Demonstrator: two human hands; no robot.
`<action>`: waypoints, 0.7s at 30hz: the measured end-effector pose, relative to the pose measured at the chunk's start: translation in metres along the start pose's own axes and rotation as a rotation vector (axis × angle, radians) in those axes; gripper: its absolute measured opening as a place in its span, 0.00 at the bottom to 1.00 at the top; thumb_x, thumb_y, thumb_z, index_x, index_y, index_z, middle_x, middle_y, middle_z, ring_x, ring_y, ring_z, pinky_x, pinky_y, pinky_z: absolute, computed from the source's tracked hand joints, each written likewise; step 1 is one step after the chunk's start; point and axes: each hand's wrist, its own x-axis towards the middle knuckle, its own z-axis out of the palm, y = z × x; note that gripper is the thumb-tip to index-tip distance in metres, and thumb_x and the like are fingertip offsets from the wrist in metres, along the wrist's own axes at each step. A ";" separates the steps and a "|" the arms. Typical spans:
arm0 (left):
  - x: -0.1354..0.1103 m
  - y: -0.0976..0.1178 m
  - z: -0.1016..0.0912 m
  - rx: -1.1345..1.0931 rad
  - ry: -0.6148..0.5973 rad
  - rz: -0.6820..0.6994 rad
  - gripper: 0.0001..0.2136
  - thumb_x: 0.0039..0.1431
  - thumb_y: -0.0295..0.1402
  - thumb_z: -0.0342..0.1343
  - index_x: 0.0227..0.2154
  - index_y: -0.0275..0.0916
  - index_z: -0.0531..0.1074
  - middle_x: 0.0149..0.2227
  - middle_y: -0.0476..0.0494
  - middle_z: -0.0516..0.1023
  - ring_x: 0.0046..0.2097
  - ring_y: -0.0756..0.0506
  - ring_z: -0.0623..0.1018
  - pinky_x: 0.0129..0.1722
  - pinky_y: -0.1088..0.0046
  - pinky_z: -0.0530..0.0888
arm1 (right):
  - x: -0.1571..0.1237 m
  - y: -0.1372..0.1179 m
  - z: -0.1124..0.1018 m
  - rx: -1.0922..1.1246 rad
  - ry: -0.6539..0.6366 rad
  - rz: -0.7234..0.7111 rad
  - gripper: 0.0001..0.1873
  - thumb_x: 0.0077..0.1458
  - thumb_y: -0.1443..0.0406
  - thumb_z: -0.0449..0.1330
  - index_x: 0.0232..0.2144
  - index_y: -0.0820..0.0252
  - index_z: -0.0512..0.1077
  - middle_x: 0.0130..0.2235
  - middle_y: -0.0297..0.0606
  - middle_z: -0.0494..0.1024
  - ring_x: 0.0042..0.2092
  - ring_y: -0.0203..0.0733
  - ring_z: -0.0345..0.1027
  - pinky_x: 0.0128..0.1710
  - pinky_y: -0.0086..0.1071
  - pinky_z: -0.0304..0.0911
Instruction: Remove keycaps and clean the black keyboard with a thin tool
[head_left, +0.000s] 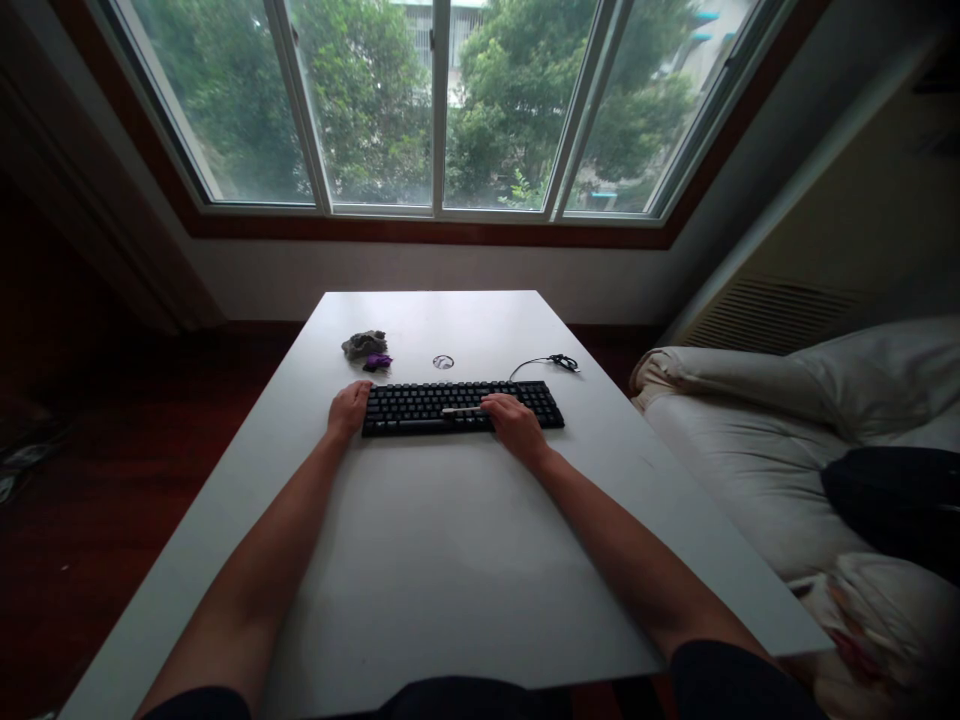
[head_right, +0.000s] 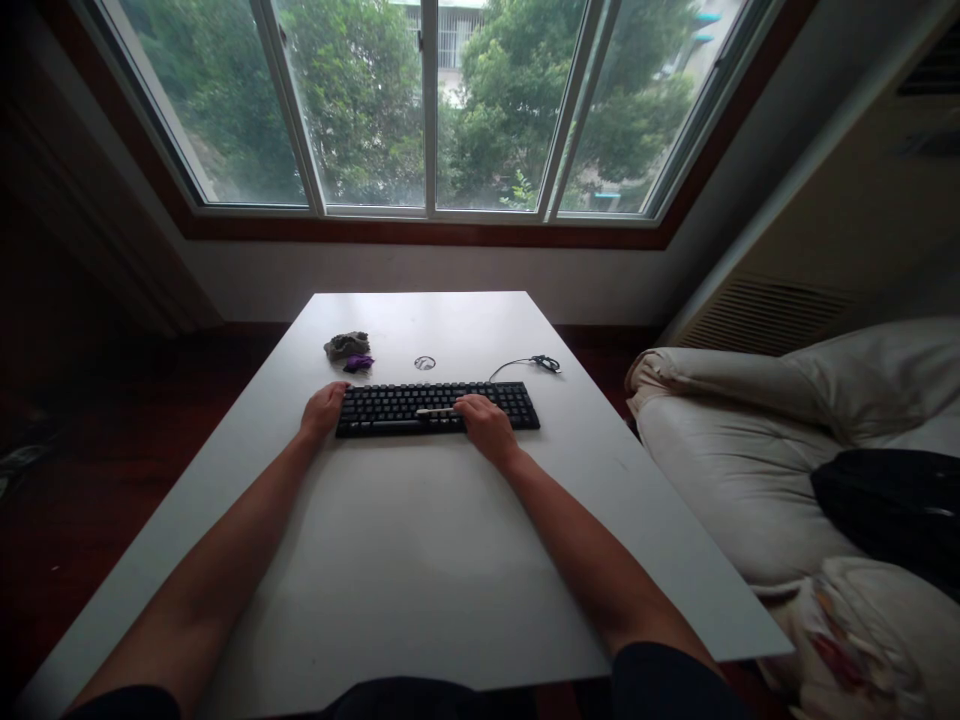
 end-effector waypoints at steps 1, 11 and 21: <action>0.000 0.000 0.000 -0.002 0.002 0.003 0.23 0.71 0.45 0.39 0.51 0.43 0.77 0.51 0.42 0.82 0.51 0.41 0.78 0.51 0.68 0.71 | 0.000 -0.001 0.000 -0.006 0.004 0.005 0.17 0.65 0.73 0.52 0.47 0.51 0.77 0.51 0.39 0.80 0.56 0.45 0.71 0.56 0.41 0.70; -0.001 0.002 0.000 0.008 -0.006 -0.005 0.23 0.71 0.45 0.39 0.51 0.44 0.77 0.51 0.42 0.82 0.52 0.40 0.78 0.52 0.66 0.71 | 0.003 -0.004 0.003 0.016 -0.047 -0.086 0.15 0.65 0.69 0.55 0.49 0.52 0.76 0.54 0.40 0.79 0.61 0.48 0.68 0.62 0.47 0.66; -0.001 0.002 0.000 0.006 -0.004 -0.001 0.23 0.71 0.46 0.39 0.50 0.43 0.78 0.50 0.41 0.82 0.51 0.40 0.78 0.50 0.67 0.71 | 0.003 -0.001 -0.006 0.044 -0.094 -0.097 0.16 0.62 0.66 0.60 0.52 0.54 0.75 0.59 0.42 0.75 0.67 0.52 0.61 0.65 0.54 0.62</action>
